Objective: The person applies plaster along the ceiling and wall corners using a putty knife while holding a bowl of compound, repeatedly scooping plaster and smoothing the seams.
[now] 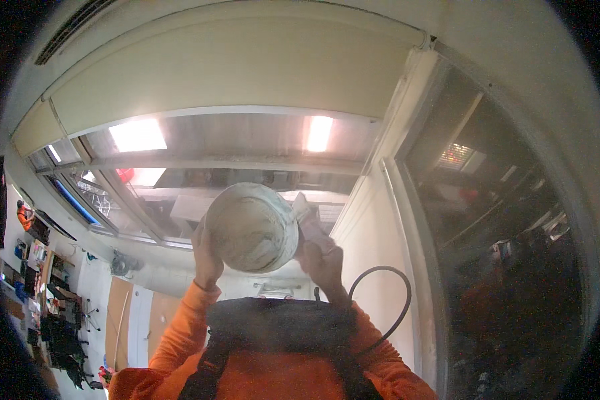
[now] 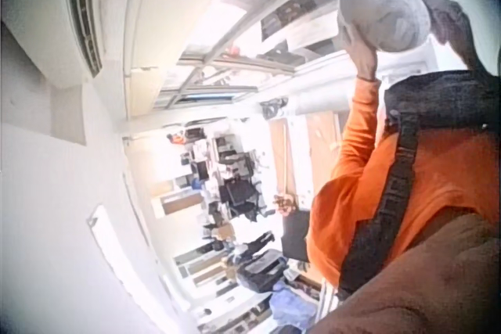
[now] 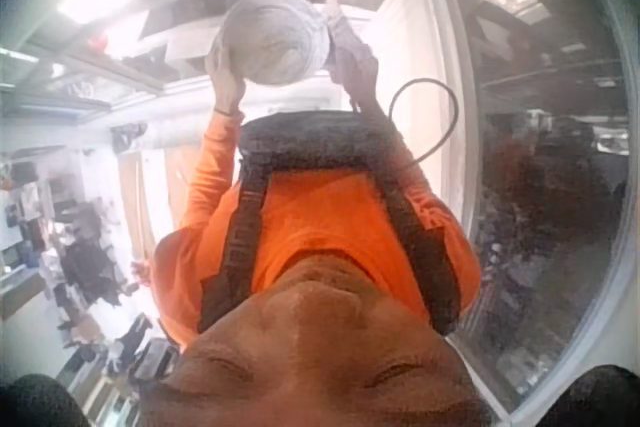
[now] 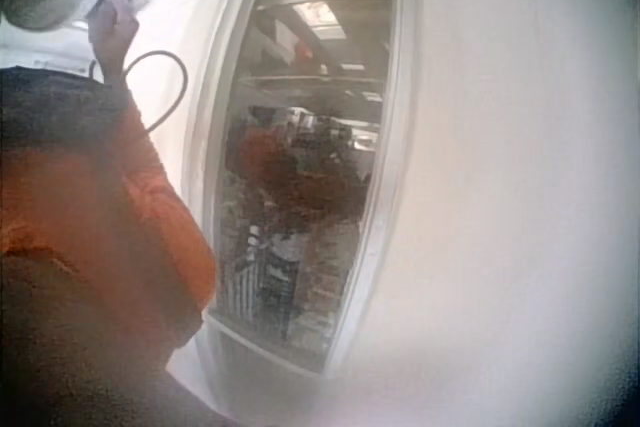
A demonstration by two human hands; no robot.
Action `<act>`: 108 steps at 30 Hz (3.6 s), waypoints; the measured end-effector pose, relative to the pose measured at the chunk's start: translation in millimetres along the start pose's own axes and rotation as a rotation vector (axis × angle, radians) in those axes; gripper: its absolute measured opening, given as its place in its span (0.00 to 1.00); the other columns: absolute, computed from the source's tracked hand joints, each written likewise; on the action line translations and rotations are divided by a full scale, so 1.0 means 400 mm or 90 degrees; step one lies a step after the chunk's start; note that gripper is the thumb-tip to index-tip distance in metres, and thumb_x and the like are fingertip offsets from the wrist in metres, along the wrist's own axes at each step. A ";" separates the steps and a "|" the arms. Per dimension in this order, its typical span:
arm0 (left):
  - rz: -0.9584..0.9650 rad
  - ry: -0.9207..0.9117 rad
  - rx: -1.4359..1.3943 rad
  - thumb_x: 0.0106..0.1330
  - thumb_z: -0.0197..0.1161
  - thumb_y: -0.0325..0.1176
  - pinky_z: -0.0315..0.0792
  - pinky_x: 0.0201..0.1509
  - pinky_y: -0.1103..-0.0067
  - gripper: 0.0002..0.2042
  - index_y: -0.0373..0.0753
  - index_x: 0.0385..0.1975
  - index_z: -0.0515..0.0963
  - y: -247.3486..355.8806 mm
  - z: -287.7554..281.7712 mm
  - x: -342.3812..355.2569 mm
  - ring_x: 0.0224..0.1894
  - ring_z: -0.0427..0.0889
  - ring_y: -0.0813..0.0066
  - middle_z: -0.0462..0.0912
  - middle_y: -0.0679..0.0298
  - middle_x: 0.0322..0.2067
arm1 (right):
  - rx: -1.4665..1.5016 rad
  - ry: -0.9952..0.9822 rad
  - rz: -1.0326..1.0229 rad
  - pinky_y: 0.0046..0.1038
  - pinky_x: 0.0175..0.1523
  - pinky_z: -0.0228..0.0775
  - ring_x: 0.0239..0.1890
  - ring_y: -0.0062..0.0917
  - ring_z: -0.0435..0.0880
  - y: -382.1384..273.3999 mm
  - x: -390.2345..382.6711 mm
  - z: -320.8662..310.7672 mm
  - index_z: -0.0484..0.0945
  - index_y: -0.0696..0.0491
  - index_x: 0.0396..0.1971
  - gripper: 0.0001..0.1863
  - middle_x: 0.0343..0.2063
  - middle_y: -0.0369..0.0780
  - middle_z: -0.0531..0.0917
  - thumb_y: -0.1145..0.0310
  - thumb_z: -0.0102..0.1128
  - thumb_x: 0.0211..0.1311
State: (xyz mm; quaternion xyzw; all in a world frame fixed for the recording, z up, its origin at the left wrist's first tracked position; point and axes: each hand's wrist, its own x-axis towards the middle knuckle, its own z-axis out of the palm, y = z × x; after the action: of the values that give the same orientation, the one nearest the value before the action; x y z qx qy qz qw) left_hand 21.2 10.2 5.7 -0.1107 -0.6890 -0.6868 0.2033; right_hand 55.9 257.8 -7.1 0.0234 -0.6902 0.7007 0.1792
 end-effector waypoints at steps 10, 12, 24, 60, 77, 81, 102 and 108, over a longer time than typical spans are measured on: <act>-0.106 0.006 -0.078 0.64 0.43 0.27 0.65 0.62 0.76 0.24 0.25 0.59 0.68 -0.004 -0.021 0.000 0.56 0.74 0.66 0.76 0.50 0.54 | 0.015 0.035 -0.070 0.19 0.33 0.68 0.29 0.14 0.76 -0.013 0.034 -0.027 0.78 0.65 0.39 0.12 0.30 0.36 0.81 0.75 0.49 0.61; -0.097 0.043 -0.086 0.65 0.43 0.28 0.65 0.62 0.77 0.23 0.25 0.59 0.68 -0.006 -0.010 -0.011 0.55 0.75 0.67 0.77 0.51 0.53 | -0.048 0.028 -0.079 0.19 0.36 0.70 0.32 0.15 0.77 0.006 0.017 -0.019 0.78 0.65 0.45 0.15 0.33 0.38 0.82 0.75 0.50 0.61; -0.062 0.089 -0.009 0.65 0.42 0.30 0.65 0.61 0.74 0.23 0.25 0.57 0.70 0.028 -0.020 0.030 0.54 0.75 0.63 0.78 0.49 0.51 | -0.143 -0.015 0.058 0.25 0.52 0.70 0.47 0.24 0.80 0.099 -0.020 -0.007 0.74 0.68 0.52 0.21 0.42 0.47 0.83 0.74 0.49 0.60; -0.153 0.231 -0.103 0.68 0.43 0.32 0.71 0.51 0.73 0.20 0.25 0.51 0.75 -0.185 -0.015 -0.037 0.45 0.77 0.68 0.80 0.55 0.45 | -0.385 -0.138 0.057 0.34 0.31 0.75 0.21 0.34 0.84 0.108 -0.032 0.077 0.80 0.62 0.33 0.15 0.17 0.50 0.81 0.65 0.55 0.53; -0.071 0.261 -0.086 0.67 0.43 0.28 0.66 0.61 0.75 0.22 0.25 0.58 0.70 -0.105 -0.081 0.014 0.54 0.75 0.66 0.77 0.52 0.52 | -0.044 -0.094 0.088 0.27 0.38 0.74 0.28 0.26 0.83 0.113 0.020 0.073 0.80 0.60 0.40 0.16 0.26 0.40 0.84 0.63 0.59 0.59; 0.040 0.274 0.203 0.65 0.42 0.28 0.65 0.62 0.75 0.23 0.26 0.59 0.68 -0.074 -0.083 -0.003 0.56 0.74 0.65 0.76 0.51 0.54 | -0.273 -0.382 -0.008 0.29 0.44 0.74 0.36 0.34 0.86 0.074 -0.066 0.156 0.79 0.57 0.50 0.15 0.34 0.51 0.85 0.70 0.55 0.64; -0.084 0.355 0.142 0.69 0.48 0.32 0.63 0.64 0.67 0.21 0.29 0.60 0.67 -0.192 -0.230 -0.038 0.58 0.72 0.55 0.74 0.47 0.55 | 0.011 -0.309 0.216 0.21 0.34 0.70 0.32 0.16 0.77 0.217 0.114 0.022 0.77 0.59 0.41 0.12 0.31 0.35 0.80 0.71 0.56 0.60; -0.143 0.289 0.343 0.66 0.50 0.33 0.61 0.65 0.61 0.22 0.35 0.59 0.69 -0.223 -0.129 -0.067 0.59 0.69 0.45 0.72 0.42 0.55 | -0.188 -0.287 -0.107 0.30 0.39 0.75 0.31 0.34 0.83 0.121 0.095 0.147 0.78 0.66 0.41 0.22 0.28 0.47 0.84 0.58 0.50 0.67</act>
State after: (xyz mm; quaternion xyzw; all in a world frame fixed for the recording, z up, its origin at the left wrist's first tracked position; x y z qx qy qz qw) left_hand 13.2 -40.5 -87.6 0.1780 -0.7904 -0.5058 0.2960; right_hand -5.8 209.4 -40.0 0.2099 -0.8029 0.5522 0.0801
